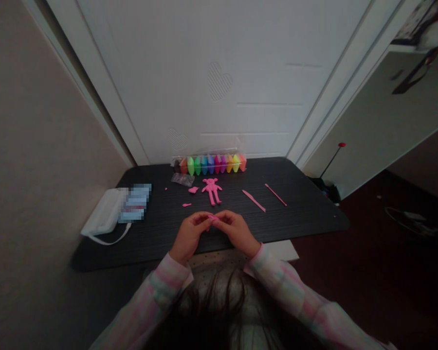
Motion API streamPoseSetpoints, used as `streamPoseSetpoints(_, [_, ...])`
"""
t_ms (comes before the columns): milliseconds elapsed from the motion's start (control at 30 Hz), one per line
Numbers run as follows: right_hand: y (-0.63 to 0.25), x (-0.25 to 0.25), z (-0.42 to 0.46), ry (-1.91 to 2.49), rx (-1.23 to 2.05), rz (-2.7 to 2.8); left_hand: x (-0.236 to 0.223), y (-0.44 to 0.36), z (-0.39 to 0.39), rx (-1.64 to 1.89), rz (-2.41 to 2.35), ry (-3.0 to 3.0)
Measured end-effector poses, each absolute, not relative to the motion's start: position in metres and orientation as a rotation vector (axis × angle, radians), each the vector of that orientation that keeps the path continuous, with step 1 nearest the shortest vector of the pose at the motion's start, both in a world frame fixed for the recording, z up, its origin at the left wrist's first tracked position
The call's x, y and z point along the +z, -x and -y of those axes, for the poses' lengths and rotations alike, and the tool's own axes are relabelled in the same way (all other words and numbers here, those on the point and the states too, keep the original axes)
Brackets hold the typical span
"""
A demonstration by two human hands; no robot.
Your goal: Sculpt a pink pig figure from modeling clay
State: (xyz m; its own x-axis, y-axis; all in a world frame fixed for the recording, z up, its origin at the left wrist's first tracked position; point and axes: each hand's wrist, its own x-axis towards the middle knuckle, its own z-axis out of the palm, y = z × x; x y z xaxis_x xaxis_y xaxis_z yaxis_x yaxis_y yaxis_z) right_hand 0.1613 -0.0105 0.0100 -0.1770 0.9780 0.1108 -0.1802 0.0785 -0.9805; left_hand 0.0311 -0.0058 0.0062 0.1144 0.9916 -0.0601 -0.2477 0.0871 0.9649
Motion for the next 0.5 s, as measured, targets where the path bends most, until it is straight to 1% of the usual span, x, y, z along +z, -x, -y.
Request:
streamPoseSetpoints(233, [-0.162, 0.006, 0.009, 1.033, 1.236, 1.281, 0.005, -0.03, 0.008, 1.188, -1.026, -1.111])
streamPoseSetpoints(400, [-0.161, 0.003, 0.01, 1.173, 1.088, 1.423, 0.013, -0.033, 0.011, 1.138, -1.116, -1.176])
streamPoseSetpoints(500, [-0.16, 0.0, 0.009, 1.143, 1.091, 1.488, 0.012, -0.032, 0.009, 1.137, -1.107, -1.158])
